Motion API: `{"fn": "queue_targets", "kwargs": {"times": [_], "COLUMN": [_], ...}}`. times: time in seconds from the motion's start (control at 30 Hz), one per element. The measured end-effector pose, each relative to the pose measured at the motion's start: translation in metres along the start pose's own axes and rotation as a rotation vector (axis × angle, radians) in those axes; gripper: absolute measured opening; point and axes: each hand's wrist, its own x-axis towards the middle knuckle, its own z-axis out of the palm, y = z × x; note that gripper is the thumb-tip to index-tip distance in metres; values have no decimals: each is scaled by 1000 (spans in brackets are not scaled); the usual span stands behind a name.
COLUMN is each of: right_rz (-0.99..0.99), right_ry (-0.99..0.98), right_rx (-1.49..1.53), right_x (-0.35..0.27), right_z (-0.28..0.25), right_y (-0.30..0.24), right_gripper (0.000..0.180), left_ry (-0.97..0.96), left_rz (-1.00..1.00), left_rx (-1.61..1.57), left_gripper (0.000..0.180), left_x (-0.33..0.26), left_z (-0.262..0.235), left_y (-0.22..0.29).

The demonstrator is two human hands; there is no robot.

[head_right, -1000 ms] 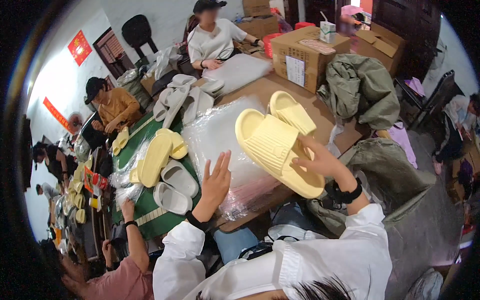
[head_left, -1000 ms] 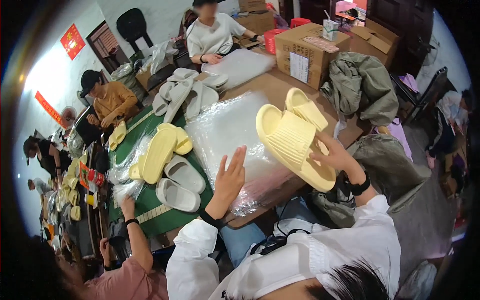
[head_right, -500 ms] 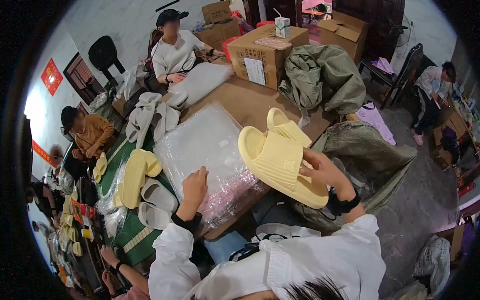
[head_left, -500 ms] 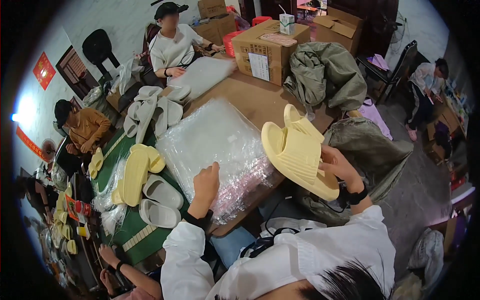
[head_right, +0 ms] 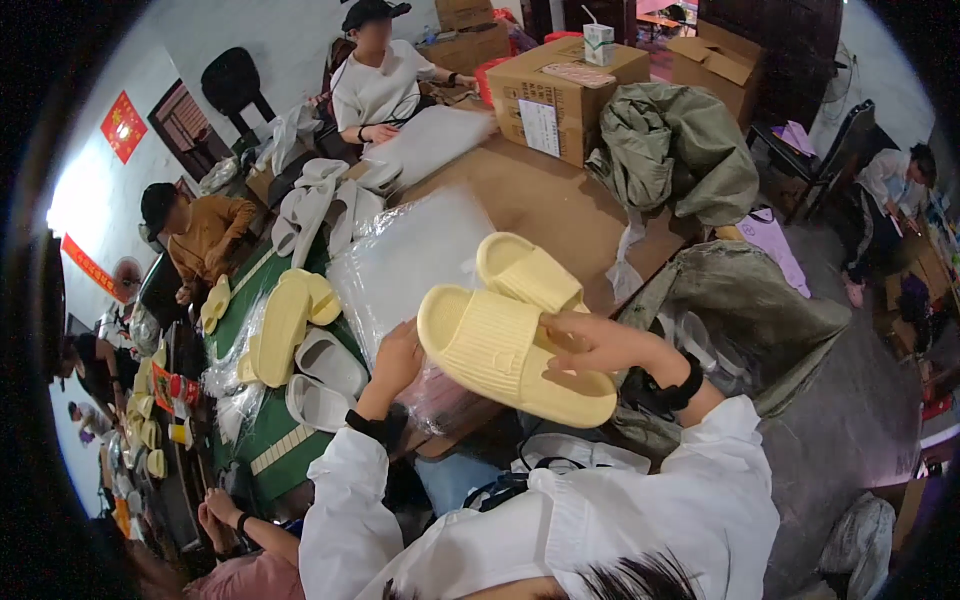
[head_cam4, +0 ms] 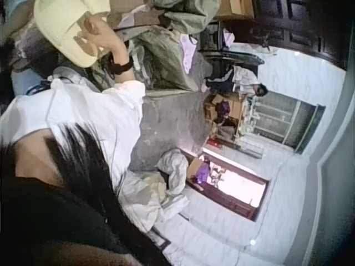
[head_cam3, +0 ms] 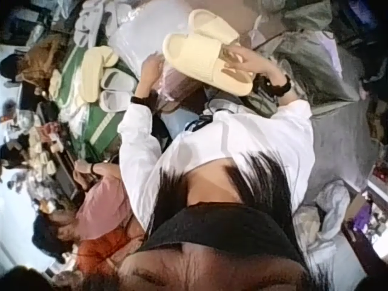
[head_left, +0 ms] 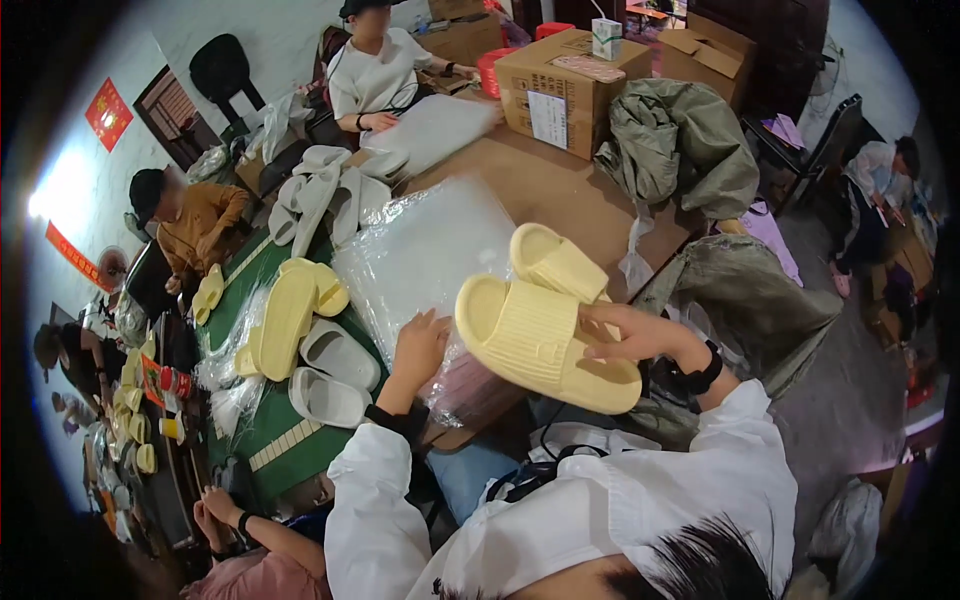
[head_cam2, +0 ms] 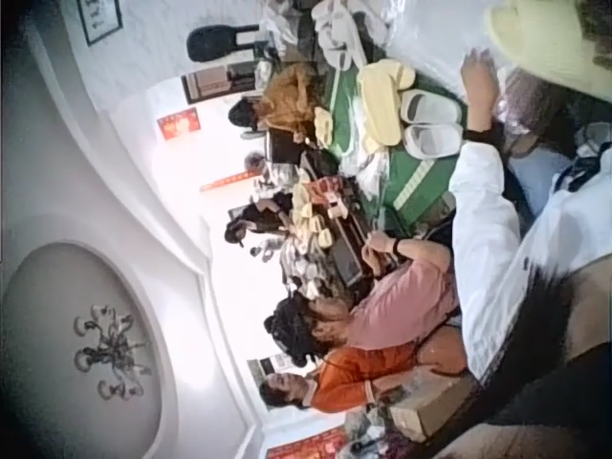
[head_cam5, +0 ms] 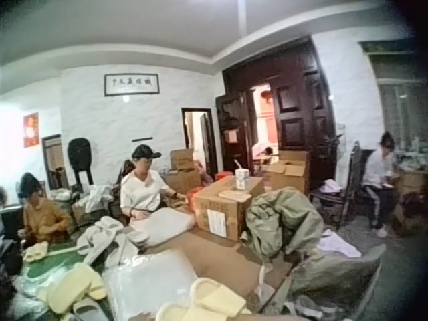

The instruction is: Placing pairs of sandals into plastic bags and then into a larger sack.

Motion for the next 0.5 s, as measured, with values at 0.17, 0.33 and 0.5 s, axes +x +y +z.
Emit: {"fn": "queue_targets", "kwargs": {"times": [0.17, 0.33, 0.5], "right_rz": [-7, 50, -114], "right_ry": [-478, -556, -662], "right_rx": [150, 187, 209], "right_x": [39, 58, 68], "right_z": [18, 23, 30], "right_y": [-36, -44, -45], "right_gripper": [65, 68, 62], "left_ry": [9, 63, 98], "left_rz": [-88, -390, -459], "left_rx": [1, -30, -79], "left_gripper": [21, 21, 23], "left_x": [-8, 13, 24], "left_z": [2, -23, -37], "left_y": [-25, -15, -17]}}
